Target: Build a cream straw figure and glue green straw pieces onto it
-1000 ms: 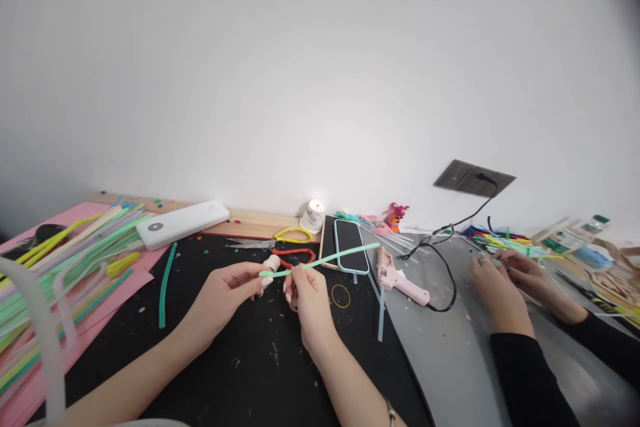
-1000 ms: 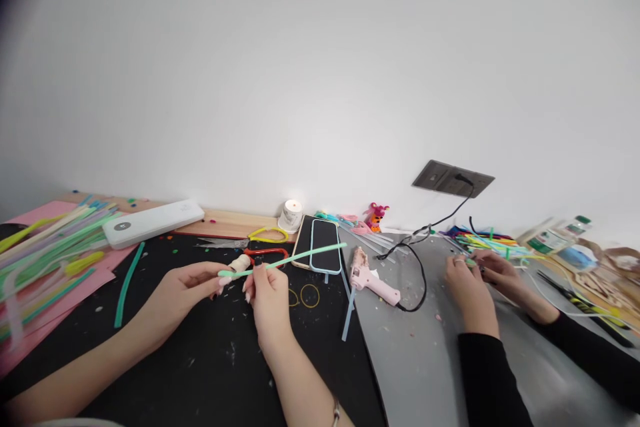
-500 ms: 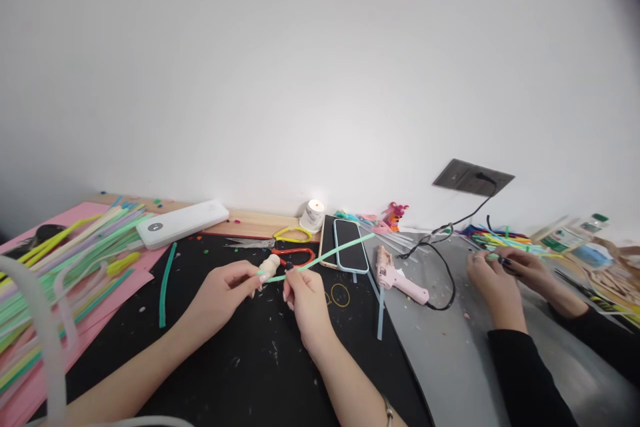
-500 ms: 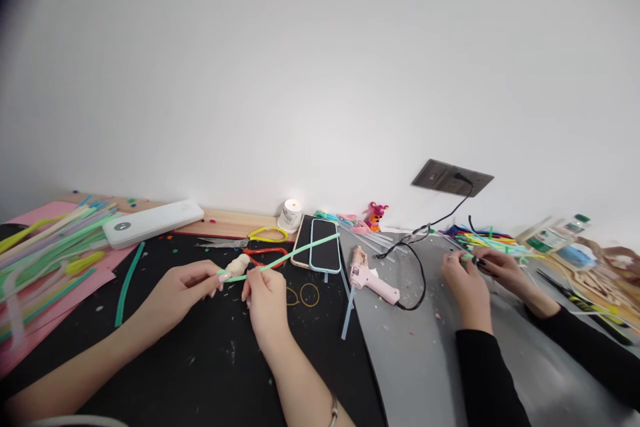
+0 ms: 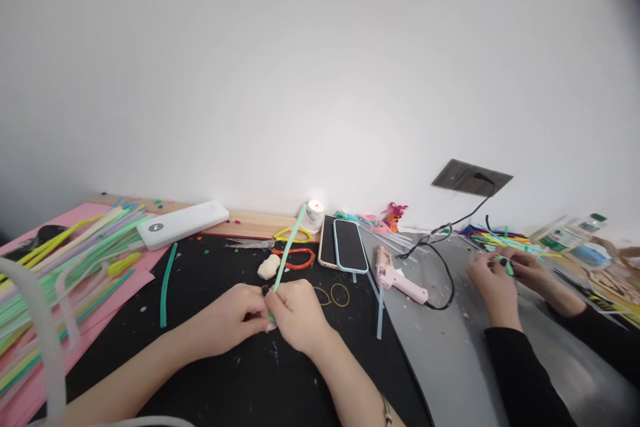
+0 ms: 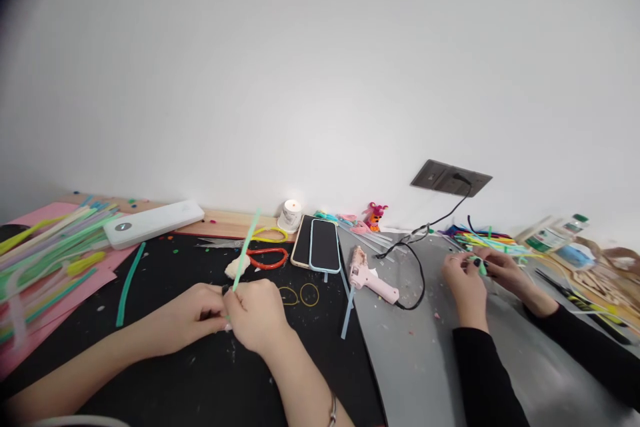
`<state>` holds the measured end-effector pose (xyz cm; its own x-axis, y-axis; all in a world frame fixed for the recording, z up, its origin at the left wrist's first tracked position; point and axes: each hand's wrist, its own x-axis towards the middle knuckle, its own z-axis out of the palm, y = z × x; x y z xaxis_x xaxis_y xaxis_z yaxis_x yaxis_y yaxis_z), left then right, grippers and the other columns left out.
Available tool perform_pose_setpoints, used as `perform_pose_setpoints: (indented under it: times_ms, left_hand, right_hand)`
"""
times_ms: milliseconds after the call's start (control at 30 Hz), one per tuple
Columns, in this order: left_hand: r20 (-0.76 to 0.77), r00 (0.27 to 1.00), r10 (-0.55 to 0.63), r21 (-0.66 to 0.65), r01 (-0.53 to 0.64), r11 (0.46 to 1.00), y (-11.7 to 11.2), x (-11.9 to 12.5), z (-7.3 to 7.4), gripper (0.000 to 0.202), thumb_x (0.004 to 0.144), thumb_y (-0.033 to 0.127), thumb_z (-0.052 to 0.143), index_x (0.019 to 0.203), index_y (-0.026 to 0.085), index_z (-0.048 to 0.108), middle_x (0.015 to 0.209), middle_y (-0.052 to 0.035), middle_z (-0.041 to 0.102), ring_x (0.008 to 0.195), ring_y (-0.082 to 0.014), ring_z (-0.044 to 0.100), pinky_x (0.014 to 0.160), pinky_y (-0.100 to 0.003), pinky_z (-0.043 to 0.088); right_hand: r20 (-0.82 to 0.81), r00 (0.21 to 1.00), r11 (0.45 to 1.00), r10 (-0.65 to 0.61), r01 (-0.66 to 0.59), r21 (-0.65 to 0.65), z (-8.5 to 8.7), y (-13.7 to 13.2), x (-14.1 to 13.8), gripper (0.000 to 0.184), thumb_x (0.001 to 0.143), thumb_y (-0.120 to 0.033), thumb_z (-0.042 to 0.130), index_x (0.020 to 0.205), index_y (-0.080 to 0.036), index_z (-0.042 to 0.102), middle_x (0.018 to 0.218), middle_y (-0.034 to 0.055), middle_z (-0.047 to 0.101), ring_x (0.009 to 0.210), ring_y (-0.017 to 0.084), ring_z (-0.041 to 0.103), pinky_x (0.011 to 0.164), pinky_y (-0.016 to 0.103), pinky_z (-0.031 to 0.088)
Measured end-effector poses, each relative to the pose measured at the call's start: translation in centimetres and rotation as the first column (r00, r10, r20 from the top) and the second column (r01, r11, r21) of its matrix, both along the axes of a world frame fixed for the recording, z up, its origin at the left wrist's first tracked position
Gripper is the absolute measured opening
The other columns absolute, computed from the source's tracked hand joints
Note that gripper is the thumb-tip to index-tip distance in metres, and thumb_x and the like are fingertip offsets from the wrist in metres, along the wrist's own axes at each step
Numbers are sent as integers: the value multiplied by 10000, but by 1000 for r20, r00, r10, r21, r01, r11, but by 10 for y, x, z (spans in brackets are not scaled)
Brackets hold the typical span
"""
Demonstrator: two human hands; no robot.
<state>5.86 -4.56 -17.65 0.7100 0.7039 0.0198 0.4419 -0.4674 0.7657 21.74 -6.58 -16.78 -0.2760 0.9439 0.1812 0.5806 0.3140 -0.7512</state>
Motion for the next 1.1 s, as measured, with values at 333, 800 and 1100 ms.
perform_pose_setpoints:
  times_ms: [333, 800, 1100]
  left_hand:
    - [258, 902, 347, -190, -305, 933, 3, 3, 9, 203, 796, 358, 557, 779, 171, 635, 685, 18, 543, 579, -126, 513, 552, -225, 414]
    - [298, 801, 519, -214, -474, 854, 7, -1, 4, 286, 814, 377, 515, 604, 183, 525, 516, 52, 473, 527, -126, 465, 555, -227, 360]
    - [175, 943, 282, -130, -262, 956, 5, -2, 7, 313, 815, 376, 510, 572, 181, 529, 562, 39, 507, 550, -127, 501, 561, -220, 382]
  right_hand:
    - [-317, 911, 964, -263, 234, -130, 11, 7, 1, 454, 868, -366, 417, 448, -203, 473, 414, -14, 416, 431, 115, 400, 443, 252, 252]
    - [-561, 784, 923, -267, 40, -383, -4, 3, -16, 475, 850, -450, 402, 494, -159, 520, 406, -9, 462, 373, 73, 358, 408, 200, 249]
    - [-393, 894, 973, -215, 160, -168, -6, 6, -2, 408, 810, -294, 450, 436, -186, 329, 428, -58, 299, 440, 78, 264, 450, 221, 215]
